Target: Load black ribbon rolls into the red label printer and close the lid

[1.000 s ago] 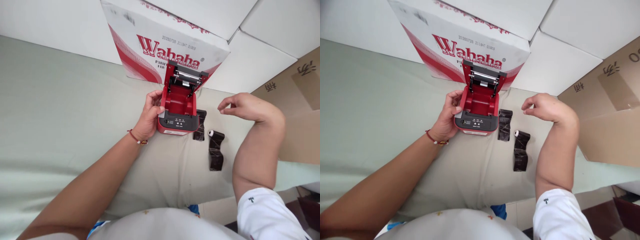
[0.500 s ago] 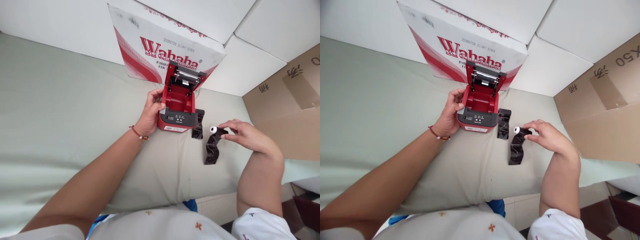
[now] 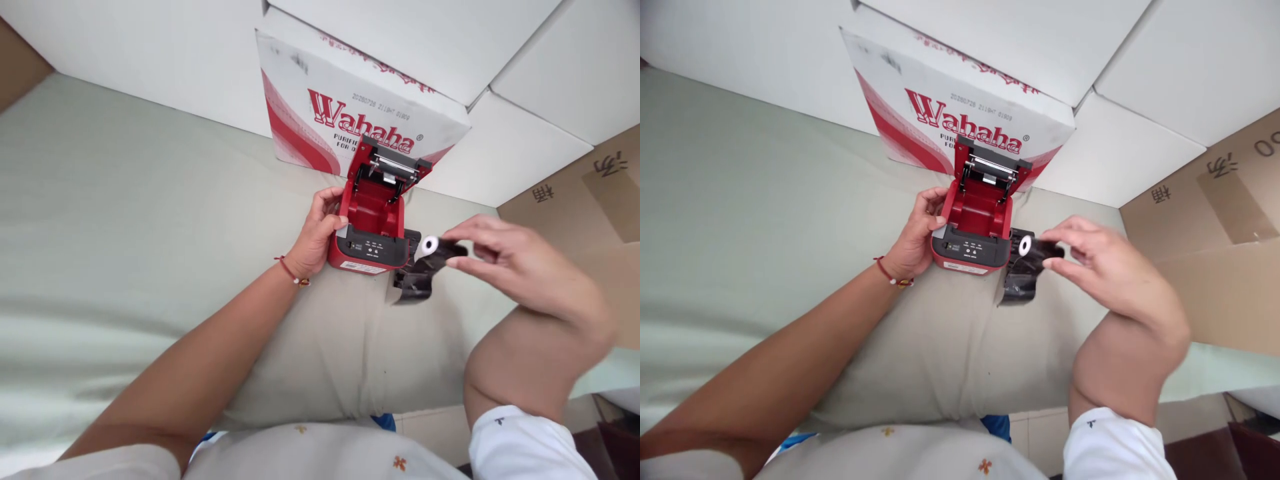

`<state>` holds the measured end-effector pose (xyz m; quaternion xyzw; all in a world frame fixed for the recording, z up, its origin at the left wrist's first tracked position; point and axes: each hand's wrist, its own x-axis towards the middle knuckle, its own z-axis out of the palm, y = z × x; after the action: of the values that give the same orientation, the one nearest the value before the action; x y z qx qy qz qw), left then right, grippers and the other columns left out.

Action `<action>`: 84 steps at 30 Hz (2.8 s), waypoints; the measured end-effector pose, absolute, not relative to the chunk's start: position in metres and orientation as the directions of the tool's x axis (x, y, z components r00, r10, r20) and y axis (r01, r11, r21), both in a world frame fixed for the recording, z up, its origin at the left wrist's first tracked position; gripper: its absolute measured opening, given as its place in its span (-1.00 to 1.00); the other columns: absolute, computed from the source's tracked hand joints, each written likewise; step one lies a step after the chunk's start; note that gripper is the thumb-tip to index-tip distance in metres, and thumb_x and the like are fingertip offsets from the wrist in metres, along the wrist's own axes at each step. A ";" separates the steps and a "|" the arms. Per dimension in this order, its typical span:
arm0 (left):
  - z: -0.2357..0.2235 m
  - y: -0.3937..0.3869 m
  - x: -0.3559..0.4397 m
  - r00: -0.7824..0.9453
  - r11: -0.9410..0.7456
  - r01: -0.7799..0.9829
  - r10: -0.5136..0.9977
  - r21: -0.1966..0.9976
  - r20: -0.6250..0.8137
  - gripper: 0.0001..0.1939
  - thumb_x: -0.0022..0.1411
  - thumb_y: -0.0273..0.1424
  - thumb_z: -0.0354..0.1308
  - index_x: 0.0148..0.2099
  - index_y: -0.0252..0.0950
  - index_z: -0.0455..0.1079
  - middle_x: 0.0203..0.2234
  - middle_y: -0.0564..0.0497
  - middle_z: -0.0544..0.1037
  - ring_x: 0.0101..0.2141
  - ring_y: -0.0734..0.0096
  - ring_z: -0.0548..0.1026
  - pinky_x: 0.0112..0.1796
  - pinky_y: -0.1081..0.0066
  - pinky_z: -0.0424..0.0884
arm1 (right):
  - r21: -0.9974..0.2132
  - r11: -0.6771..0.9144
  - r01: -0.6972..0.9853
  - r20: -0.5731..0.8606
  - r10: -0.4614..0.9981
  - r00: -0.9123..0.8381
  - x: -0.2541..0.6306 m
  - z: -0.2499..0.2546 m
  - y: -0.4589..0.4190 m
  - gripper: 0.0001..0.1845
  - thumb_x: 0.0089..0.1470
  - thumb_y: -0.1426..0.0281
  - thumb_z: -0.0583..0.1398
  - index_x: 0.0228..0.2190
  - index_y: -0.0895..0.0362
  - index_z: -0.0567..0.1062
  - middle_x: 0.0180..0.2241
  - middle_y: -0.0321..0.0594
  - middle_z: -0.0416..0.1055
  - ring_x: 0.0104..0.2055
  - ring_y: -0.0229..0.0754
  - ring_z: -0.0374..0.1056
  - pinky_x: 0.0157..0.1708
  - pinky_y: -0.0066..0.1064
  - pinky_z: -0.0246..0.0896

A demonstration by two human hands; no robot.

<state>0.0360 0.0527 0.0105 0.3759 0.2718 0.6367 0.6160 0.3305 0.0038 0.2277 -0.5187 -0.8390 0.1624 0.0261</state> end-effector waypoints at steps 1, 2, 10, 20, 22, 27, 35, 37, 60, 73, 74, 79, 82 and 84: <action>0.011 0.052 0.036 0.041 -0.087 -0.582 0.990 0.808 0.136 -0.29 0.06 -0.03 0.64 0.19 -0.01 0.48 0.22 0.03 0.61 0.33 0.03 0.51 0.32 0.12 0.49 | -0.299 0.417 0.859 -0.075 0.887 -0.456 0.329 0.237 0.005 -0.55 0.40 0.06 0.29 0.16 -0.05 0.75 -0.13 -0.13 0.62 -0.42 -0.14 0.35 -0.34 -0.20 0.42; 0.012 0.051 0.036 0.042 -0.082 -0.584 0.991 0.807 0.130 -0.29 0.06 -0.04 0.64 0.19 -0.01 0.49 0.22 0.03 0.61 0.32 0.04 0.51 0.31 0.14 0.50 | -0.302 0.420 0.856 -0.053 0.889 -0.455 0.324 0.244 0.008 -0.55 0.38 0.05 0.31 0.17 -0.08 0.76 -0.20 -0.16 0.57 -0.42 -0.14 0.33 -0.36 -0.22 0.39; 0.017 0.048 0.037 0.048 -0.072 -0.568 0.992 0.820 0.121 -0.30 0.11 -0.05 0.60 0.22 -0.04 0.44 0.25 0.01 0.60 0.34 0.04 0.50 0.37 0.11 0.45 | -0.242 0.358 0.902 -0.199 0.891 -0.407 0.225 0.201 0.060 -0.59 0.32 0.38 0.32 0.14 0.10 0.77 -0.44 -0.29 0.52 -0.38 -0.15 0.37 -0.24 -0.28 0.21; 0.015 0.048 0.038 0.032 -0.107 -0.540 0.989 0.835 0.147 -0.35 0.14 -0.11 0.52 0.24 -0.03 0.44 0.29 0.01 0.58 0.38 0.02 0.47 0.41 0.08 0.42 | -0.045 0.301 0.953 -0.251 0.920 -0.302 0.207 0.178 0.080 -0.54 0.36 0.44 0.26 0.21 0.07 0.71 -0.15 -0.10 0.72 -0.17 0.01 0.51 -0.21 -0.22 0.13; 0.014 0.048 0.038 0.028 -0.114 -0.532 0.988 0.839 0.152 -0.35 0.15 -0.11 0.52 0.24 -0.03 0.44 0.29 0.01 0.58 0.37 0.02 0.48 0.39 0.08 0.44 | -0.013 0.324 0.946 -0.224 0.921 -0.319 0.205 0.178 0.077 -0.55 0.36 0.47 0.23 0.19 0.09 0.71 -0.11 -0.06 0.72 -0.10 0.06 0.54 -0.20 -0.21 0.14; 0.014 0.047 0.038 0.024 -0.106 -0.534 0.990 0.839 0.141 -0.34 0.14 -0.10 0.53 0.24 -0.04 0.44 0.28 0.00 0.59 0.34 0.03 0.50 0.37 0.07 0.45 | -0.020 0.452 0.892 -0.144 0.881 -0.450 0.215 0.186 0.059 -0.61 0.41 0.43 0.22 0.15 0.13 0.72 0.12 0.07 0.63 0.01 0.10 0.56 -0.07 -0.17 0.32; 0.010 0.050 0.038 0.021 -0.122 -0.524 0.988 0.843 0.156 -0.32 0.16 -0.07 0.52 0.26 -0.02 0.43 0.31 0.00 0.57 0.37 0.03 0.49 0.42 0.07 0.44 | 0.041 0.409 0.912 -0.247 0.888 -0.387 0.211 0.182 0.071 -0.68 0.46 0.39 0.20 0.08 0.15 0.71 0.06 0.07 0.70 0.01 0.12 0.58 -0.12 -0.19 0.26; 0.007 0.050 0.039 0.021 -0.151 -0.488 0.983 0.860 0.184 -0.32 0.21 -0.02 0.50 0.29 -0.02 0.41 0.33 -0.02 0.56 0.38 0.02 0.50 0.42 0.04 0.46 | 0.046 0.378 0.925 -0.264 0.897 -0.354 0.205 0.177 0.077 -0.68 0.46 0.39 0.21 0.09 0.14 0.71 0.08 0.07 0.72 0.05 0.14 0.59 -0.13 -0.19 0.24; 0.010 0.007 0.057 0.036 -0.706 0.394 0.652 0.589 0.758 -0.76 0.29 -0.22 0.37 0.01 0.08 0.68 -0.09 0.00 0.69 0.26 -0.15 0.59 0.56 -0.47 0.09 | -0.207 0.430 0.879 0.456 0.837 -0.302 0.245 0.184 0.075 -0.40 0.60 0.13 0.09 0.45 0.12 0.49 0.51 0.19 0.42 0.49 0.20 0.42 0.50 0.15 0.30; 0.010 0.000 0.060 0.015 -0.759 0.379 0.577 0.529 0.817 -0.72 0.22 -0.36 0.38 -0.03 0.07 0.62 -0.21 0.02 0.67 0.03 -0.05 0.60 0.23 -0.17 0.34 | -0.137 0.554 0.821 0.130 0.832 -0.540 0.242 0.207 0.043 -0.49 0.53 0.37 0.07 0.25 0.05 0.72 0.24 0.00 0.69 0.24 0.16 0.58 0.30 0.05 0.47; 0.010 0.000 0.060 0.021 -0.753 0.366 0.595 0.548 0.803 -0.73 0.22 -0.35 0.38 -0.04 0.07 0.62 -0.21 0.02 0.67 0.04 -0.05 0.60 0.23 -0.16 0.33 | -0.139 0.572 0.809 0.094 0.820 -0.564 0.242 0.207 0.041 -0.47 0.50 0.43 0.06 0.21 0.06 0.75 0.21 -0.02 0.70 0.20 0.13 0.60 0.25 -0.01 0.50; 0.013 0.000 0.061 -0.011 -0.743 0.533 0.472 0.405 0.881 -0.75 0.20 -0.34 0.34 -0.06 0.05 0.60 -0.27 0.00 0.63 -0.05 -0.02 0.57 0.13 -0.10 0.38 | -0.122 0.594 0.795 -0.106 0.789 -0.605 0.236 0.205 0.039 -0.50 0.36 0.60 0.08 -0.06 0.07 0.82 0.08 -0.09 0.73 0.02 -0.03 0.63 0.00 -0.25 0.46; 0.012 -0.001 0.062 -0.025 -0.716 0.592 0.444 0.371 0.896 -0.78 0.20 -0.31 0.33 -0.09 0.04 0.60 -0.31 -0.01 0.60 -0.09 -0.02 0.56 0.09 -0.09 0.40 | -0.060 0.563 0.824 -0.171 0.808 -0.564 0.225 0.207 0.037 -0.49 0.29 0.67 0.08 -0.14 0.10 0.80 0.03 -0.08 0.73 -0.08 -0.05 0.61 -0.14 -0.27 0.36; 0.012 -0.002 0.063 -0.024 -0.690 0.607 0.478 0.393 0.878 -0.82 0.21 -0.27 0.32 -0.11 0.04 0.60 -0.32 -0.01 0.58 -0.09 -0.03 0.56 0.09 -0.11 0.41 | -0.005 0.551 0.835 -0.212 0.815 -0.539 0.217 0.208 0.035 -0.52 0.25 0.69 0.09 -0.22 0.12 0.78 -0.02 -0.05 0.72 -0.17 -0.05 0.58 -0.22 -0.24 0.28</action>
<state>0.0628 -0.0016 0.0116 0.6963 0.3897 0.6003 -0.0539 0.2169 0.0353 0.2084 -0.4709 -0.8757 0.0525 -0.0926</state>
